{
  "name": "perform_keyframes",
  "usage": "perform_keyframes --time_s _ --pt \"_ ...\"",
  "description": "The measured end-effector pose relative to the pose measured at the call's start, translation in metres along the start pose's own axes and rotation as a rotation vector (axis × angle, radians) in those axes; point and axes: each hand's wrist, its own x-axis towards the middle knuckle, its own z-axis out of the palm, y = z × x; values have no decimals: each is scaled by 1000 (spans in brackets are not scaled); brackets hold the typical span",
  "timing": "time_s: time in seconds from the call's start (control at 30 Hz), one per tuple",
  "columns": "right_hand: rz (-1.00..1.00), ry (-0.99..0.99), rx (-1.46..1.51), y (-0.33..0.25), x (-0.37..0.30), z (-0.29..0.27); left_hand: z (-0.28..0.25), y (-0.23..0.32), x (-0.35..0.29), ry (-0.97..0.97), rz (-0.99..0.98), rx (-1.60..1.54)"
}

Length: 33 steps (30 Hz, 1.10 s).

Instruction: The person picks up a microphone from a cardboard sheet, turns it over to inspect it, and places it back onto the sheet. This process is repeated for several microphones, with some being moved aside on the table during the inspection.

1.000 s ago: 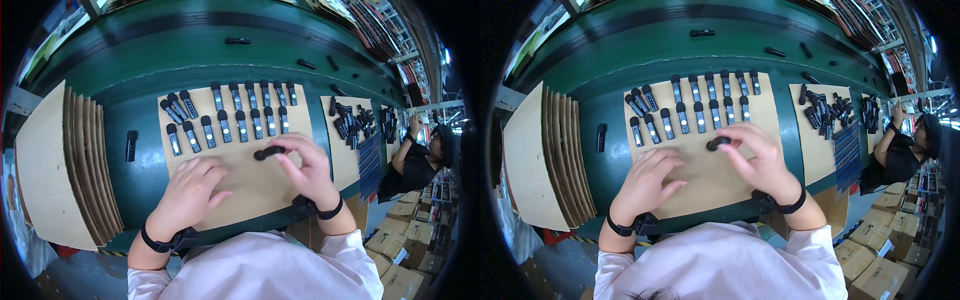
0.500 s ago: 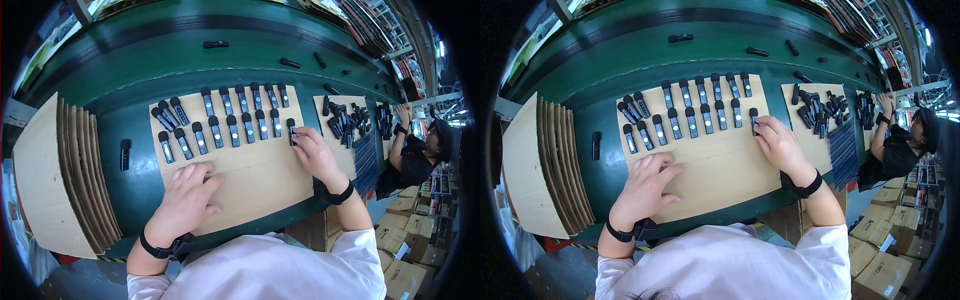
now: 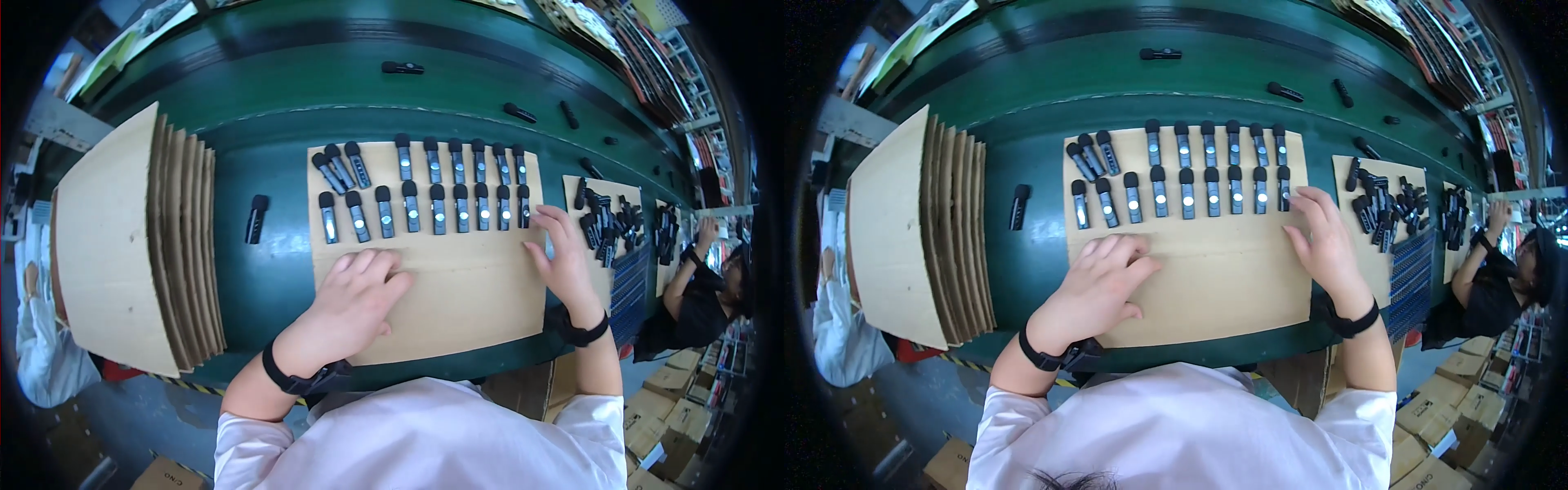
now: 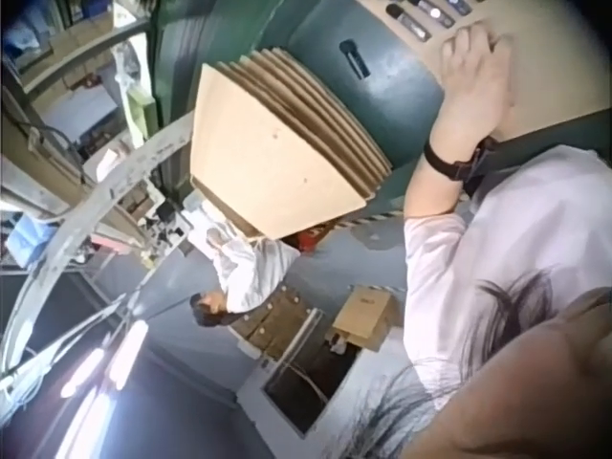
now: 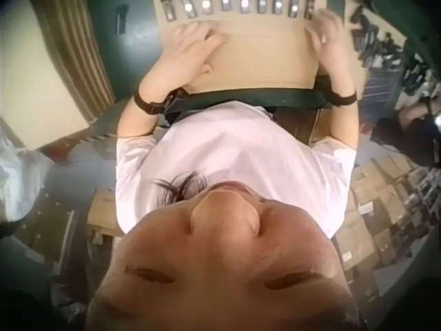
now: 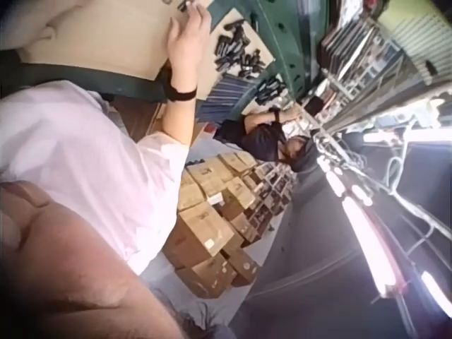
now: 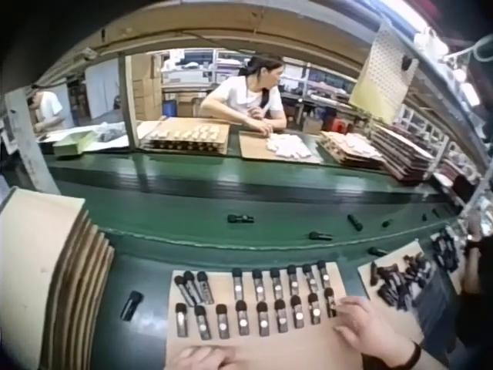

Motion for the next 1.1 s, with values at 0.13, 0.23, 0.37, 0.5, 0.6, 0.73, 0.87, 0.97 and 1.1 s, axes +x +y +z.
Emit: perform_keyframes --time_s 0.13,0.23,0.37,0.5,0.6,0.73,0.87,0.97,1.1 --pt "69 -16 5 -6 -25 -5 0 1 -2 6 13 36" --pt "124 -77 12 -10 -49 -3 -5 -3 -2 41 52 87" --pt "135 -107 16 -23 -71 -2 -32 -30 -1 202 63 -154" --pt "105 -102 -26 -25 -85 3 -51 -52 9 489 -174 -9" --pt "96 -88 -15 -23 -88 6 -50 -74 19 556 -246 13" --pt "95 -84 -13 -21 -90 7 -50 -91 34 528 -297 -58" --pt "94 -86 -1 -20 -89 7 -54 -89 46 503 -334 -100" --pt "92 -89 5 -19 -89 7 -60 -87 49 409 -381 -73" --pt "88 -107 5 -19 -87 3 -63 -90 51 438 -404 -77"
